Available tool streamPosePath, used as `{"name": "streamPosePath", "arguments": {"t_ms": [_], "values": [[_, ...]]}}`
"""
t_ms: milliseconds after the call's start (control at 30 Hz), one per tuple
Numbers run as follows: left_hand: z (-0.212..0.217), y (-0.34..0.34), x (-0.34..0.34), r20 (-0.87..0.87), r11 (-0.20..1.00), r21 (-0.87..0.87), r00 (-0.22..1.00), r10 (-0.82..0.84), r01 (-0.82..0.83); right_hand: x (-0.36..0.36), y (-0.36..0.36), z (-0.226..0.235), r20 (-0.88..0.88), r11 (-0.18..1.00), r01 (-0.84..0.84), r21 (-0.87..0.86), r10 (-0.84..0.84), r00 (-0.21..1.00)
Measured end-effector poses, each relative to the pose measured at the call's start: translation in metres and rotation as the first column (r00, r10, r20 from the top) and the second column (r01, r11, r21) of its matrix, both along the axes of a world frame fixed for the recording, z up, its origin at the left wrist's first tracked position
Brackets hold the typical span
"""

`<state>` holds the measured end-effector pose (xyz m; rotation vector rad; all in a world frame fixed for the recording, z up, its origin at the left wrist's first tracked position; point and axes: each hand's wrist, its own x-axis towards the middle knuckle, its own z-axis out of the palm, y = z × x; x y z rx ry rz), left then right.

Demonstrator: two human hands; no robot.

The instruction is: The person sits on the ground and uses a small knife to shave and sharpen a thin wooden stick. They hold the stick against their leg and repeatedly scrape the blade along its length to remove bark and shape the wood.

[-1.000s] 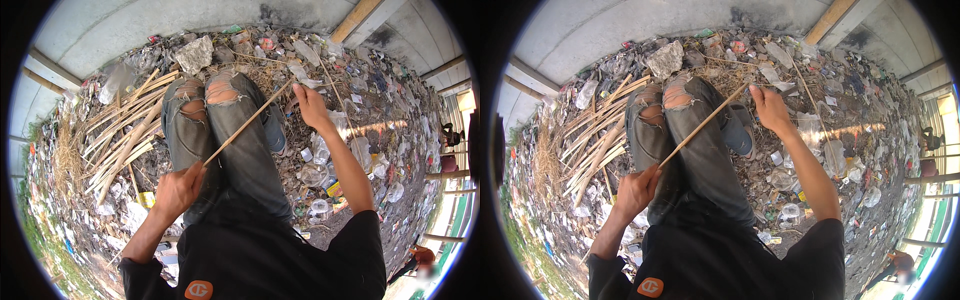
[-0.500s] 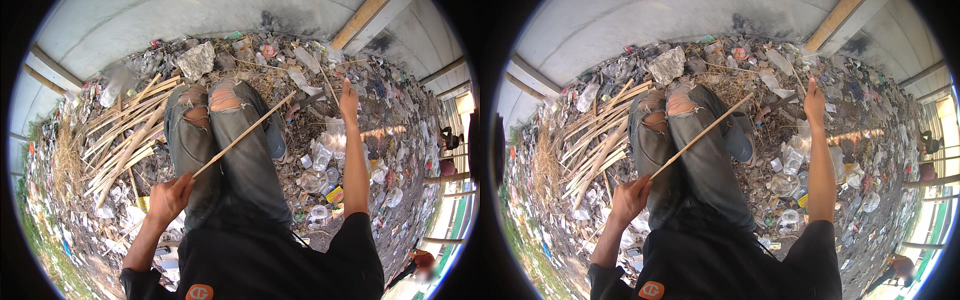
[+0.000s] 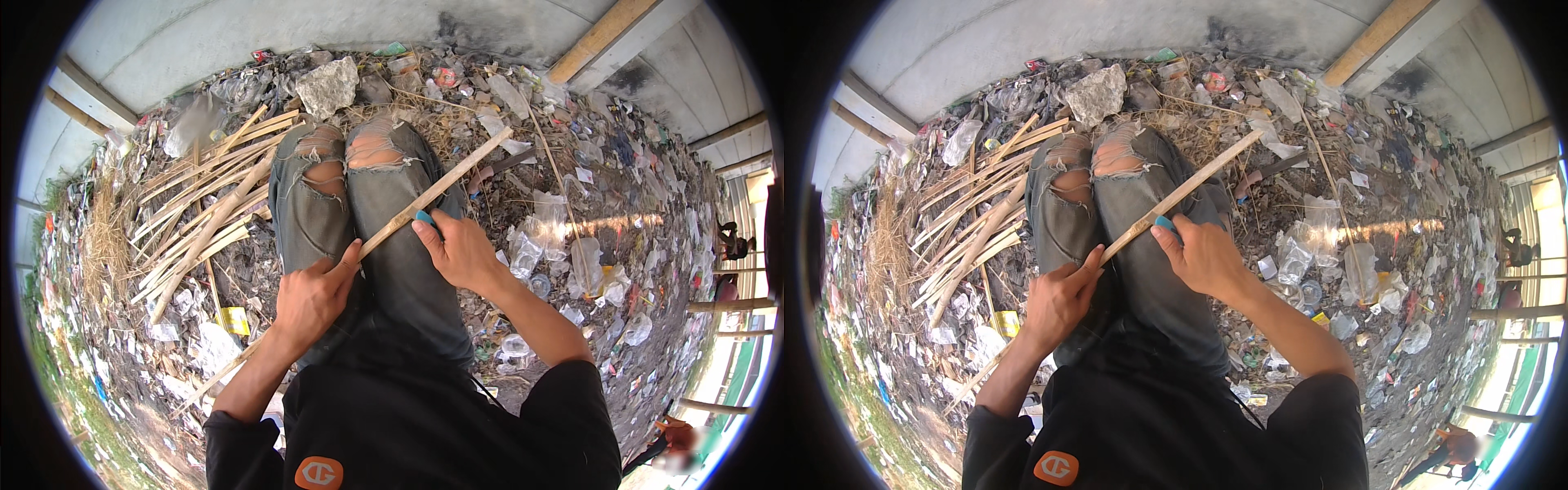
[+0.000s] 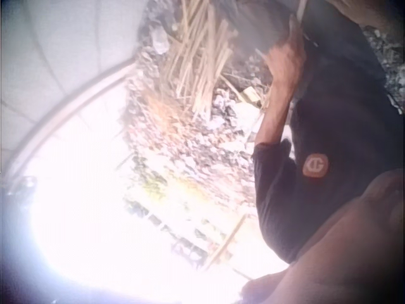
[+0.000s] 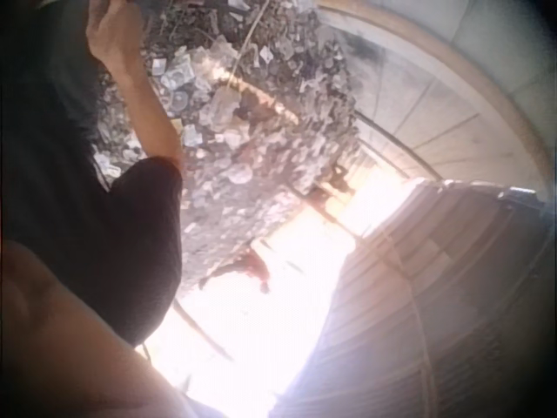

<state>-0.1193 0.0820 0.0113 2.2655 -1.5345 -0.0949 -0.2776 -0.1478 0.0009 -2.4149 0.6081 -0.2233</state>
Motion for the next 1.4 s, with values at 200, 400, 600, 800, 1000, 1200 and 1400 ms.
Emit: {"name": "streamPosePath", "arguments": {"t_ms": [200, 400, 600, 800, 1000, 1200, 1400], "values": [[-0.012, 0.010, 0.000, -0.030, 0.999, -0.046, 0.999, -0.013, 0.012, 0.003, -0.004, -0.014, 0.005, 0.996, -0.005, -0.088, 0.005, 1.000], [0.007, 0.026, 0.000, 0.020, 1.000, 0.020, 1.000, -0.015, 0.015, 0.003, -0.073, -0.043, 0.154, 0.962, 0.219, -0.165, -0.194, 0.969], [-0.006, 0.081, 0.014, 0.011, 1.000, 0.018, 1.000, -0.002, 0.001, -0.084, -0.250, -0.082, 0.092, 0.687, 0.720, -0.104, -0.714, 0.694], [-0.007, 0.068, 0.008, -0.026, 0.999, 0.020, 0.998, 0.049, -0.048, -0.051, -0.169, -0.033, 0.278, 0.792, 0.547, 0.272, -0.609, 0.743], [0.002, 0.038, 0.009, -0.177, 0.999, -0.023, 0.984, 0.019, -0.024, -0.023, -0.052, -0.001, 0.144, 0.978, 0.174, 0.118, -0.190, 0.971], [0.000, 0.008, 0.005, -0.201, 0.998, -0.064, 0.980, 0.015, -0.028, 0.002, 0.006, -0.001, -0.002, 1.000, 0.018, -0.002, -0.018, 1.000], [0.007, -0.002, -0.002, -0.213, 0.998, 0.000, 0.976, 0.054, -0.056, 0.003, 0.006, 0.007, -0.014, 1.000, -0.008, -0.007, 0.008, 1.000]]}}
